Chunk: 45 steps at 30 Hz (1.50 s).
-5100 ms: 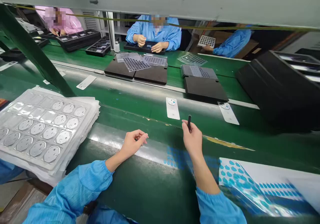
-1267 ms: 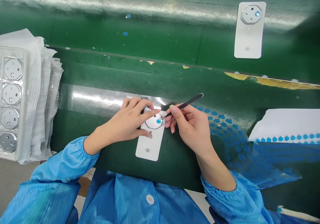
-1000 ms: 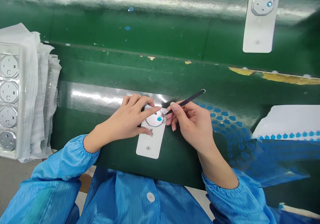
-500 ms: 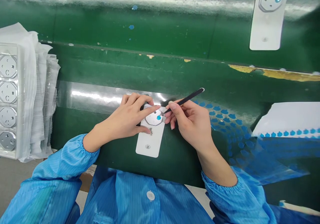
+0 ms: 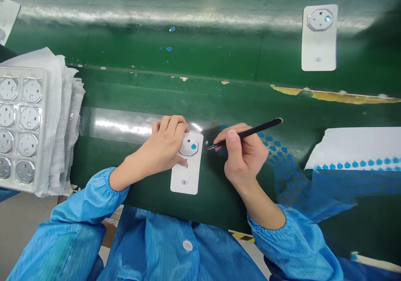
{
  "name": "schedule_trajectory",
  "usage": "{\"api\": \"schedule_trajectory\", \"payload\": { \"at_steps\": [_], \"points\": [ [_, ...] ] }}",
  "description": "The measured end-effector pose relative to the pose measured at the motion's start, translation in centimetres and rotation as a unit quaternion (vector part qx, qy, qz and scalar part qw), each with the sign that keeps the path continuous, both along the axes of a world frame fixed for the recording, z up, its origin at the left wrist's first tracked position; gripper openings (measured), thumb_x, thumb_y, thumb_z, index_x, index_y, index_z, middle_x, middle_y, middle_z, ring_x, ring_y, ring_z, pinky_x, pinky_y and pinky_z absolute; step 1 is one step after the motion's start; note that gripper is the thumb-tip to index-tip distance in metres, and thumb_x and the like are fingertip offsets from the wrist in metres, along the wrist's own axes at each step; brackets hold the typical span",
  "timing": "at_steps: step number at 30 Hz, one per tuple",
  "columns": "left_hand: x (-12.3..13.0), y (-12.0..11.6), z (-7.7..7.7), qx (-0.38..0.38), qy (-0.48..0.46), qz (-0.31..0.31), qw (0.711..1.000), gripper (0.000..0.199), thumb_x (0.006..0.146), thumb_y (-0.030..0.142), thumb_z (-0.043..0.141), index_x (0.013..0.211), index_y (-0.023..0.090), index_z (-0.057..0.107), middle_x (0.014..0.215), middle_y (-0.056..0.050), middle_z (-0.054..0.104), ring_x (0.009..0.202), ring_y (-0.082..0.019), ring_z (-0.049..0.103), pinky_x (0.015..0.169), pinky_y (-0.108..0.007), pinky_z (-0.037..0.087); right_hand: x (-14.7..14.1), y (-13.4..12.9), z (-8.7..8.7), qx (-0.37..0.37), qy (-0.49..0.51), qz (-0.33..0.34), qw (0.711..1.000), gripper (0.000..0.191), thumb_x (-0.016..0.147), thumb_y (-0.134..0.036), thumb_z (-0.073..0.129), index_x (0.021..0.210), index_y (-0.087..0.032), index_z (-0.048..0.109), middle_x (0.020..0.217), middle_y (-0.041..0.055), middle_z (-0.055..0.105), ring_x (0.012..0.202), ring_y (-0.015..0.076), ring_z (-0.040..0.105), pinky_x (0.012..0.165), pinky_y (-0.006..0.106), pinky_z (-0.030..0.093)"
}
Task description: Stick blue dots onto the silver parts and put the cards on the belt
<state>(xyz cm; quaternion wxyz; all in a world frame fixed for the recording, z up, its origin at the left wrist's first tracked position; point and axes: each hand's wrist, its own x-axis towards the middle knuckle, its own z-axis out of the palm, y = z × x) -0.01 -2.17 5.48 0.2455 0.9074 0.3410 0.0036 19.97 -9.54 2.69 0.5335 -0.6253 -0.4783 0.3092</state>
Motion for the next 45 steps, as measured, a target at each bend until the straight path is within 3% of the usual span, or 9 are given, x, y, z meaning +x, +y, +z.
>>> {"api": "schedule_trajectory", "payload": {
  "at_steps": [3,5,9,13,25,29,35,40,45],
  "points": [
    [-0.4,0.3,0.0,-0.138,-0.086,0.045,0.986,0.052,0.082,0.025,0.083,0.117,0.018,0.045,0.115,-0.01,0.062,0.099,-0.026,0.061,0.081,-0.037,0.046,0.1,-0.1,0.2,0.041,-0.013,0.009,0.999,0.028,0.106,-0.046,0.05,0.093,-0.025,0.062,0.098,0.0083,0.066,0.09,0.0243,0.068,0.08,0.041,0.059],
    [-0.5,0.5,0.0,-0.256,-0.188,0.1,0.943,0.05,0.085,0.026,0.08,0.121,0.021,0.046,0.109,-0.006,0.063,0.088,-0.02,0.063,0.07,-0.03,0.048,0.1,-0.1,0.5,0.009,0.001,0.039,0.999,0.025,0.105,-0.047,0.052,0.104,-0.025,0.064,0.104,0.0088,0.066,0.094,0.0249,0.067,0.083,0.041,0.058],
    [-0.3,0.5,0.0,-0.37,-0.322,0.166,0.855,0.047,0.085,0.037,0.082,0.119,0.02,0.055,0.1,-0.004,0.064,0.083,-0.016,0.063,0.065,-0.025,0.052,-0.3,-0.2,1.2,-0.117,0.148,0.15,0.97,0.034,0.095,-0.055,0.066,0.112,-0.025,0.067,0.096,0.0055,0.068,0.08,0.0219,0.065,0.069,0.034,0.056],
    [0.3,-0.2,-0.3,-0.429,-0.352,0.166,0.815,0.046,0.083,0.038,0.084,0.115,0.02,0.056,0.089,0.0,0.062,0.067,-0.01,0.057,0.056,-0.021,0.05,-0.8,-0.1,1.7,-0.181,0.237,0.162,0.94,0.039,0.087,-0.061,0.075,0.097,-0.024,0.068,0.081,0.0025,0.067,0.064,0.0187,0.062,0.053,0.029,0.051],
    [0.7,-1.7,-0.9,-0.455,-0.346,0.151,0.806,0.052,0.09,0.037,0.078,0.129,0.024,0.046,0.092,0.0,0.059,0.059,-0.009,0.057,0.046,-0.019,0.047,-0.9,-0.6,0.9,-0.181,0.217,0.098,0.954,0.037,0.09,-0.053,0.076,0.077,-0.021,0.064,0.067,0.0,0.064,0.055,0.0142,0.058,0.047,0.024,0.044],
    [1.0,-1.7,-0.9,-0.446,-0.417,0.203,0.765,0.057,0.091,0.036,0.078,0.136,0.027,0.045,0.096,0.0,0.06,0.059,-0.007,0.054,0.045,-0.018,0.044,-1.2,-0.8,1.0,-0.145,0.241,0.128,0.951,0.029,0.094,-0.051,0.072,0.094,-0.022,0.068,0.075,0.0008,0.067,0.059,0.0156,0.061,0.049,0.026,0.048],
    [1.6,-2.1,-0.9,-0.392,-0.453,0.287,0.748,0.034,0.091,0.041,0.076,0.11,0.02,0.058,0.095,-0.001,0.064,0.08,-0.012,0.061,0.067,-0.02,0.051,-1.8,-1.3,0.4,-0.107,0.19,0.19,0.957,0.025,0.101,-0.046,0.063,0.092,-0.023,0.063,0.078,0.0027,0.063,0.063,0.0179,0.061,0.052,0.03,0.05],
    [1.9,-2.7,-1.0,-0.404,-0.458,0.32,0.725,0.034,0.088,0.042,0.078,0.101,0.02,0.056,0.087,0.001,0.062,0.073,-0.011,0.057,0.063,-0.02,0.047,-2.3,-1.5,-0.3,-0.065,0.09,0.201,0.973,0.022,0.105,-0.042,0.058,0.095,-0.023,0.063,0.077,0.0031,0.06,0.061,0.0169,0.054,0.049,0.031,0.045],
    [2.1,-2.9,-1.2,-0.363,-0.457,0.342,0.737,0.034,0.087,0.042,0.077,0.098,0.02,0.054,0.084,0.002,0.059,0.072,-0.011,0.055,0.065,-0.021,0.046,-2.5,-1.4,-0.4,0.02,0.0,0.208,0.978,0.009,0.105,-0.025,0.055,0.101,-0.022,0.062,0.078,0.001,0.056,0.061,0.0144,0.047,0.052,0.03,0.04]
  ]
}}
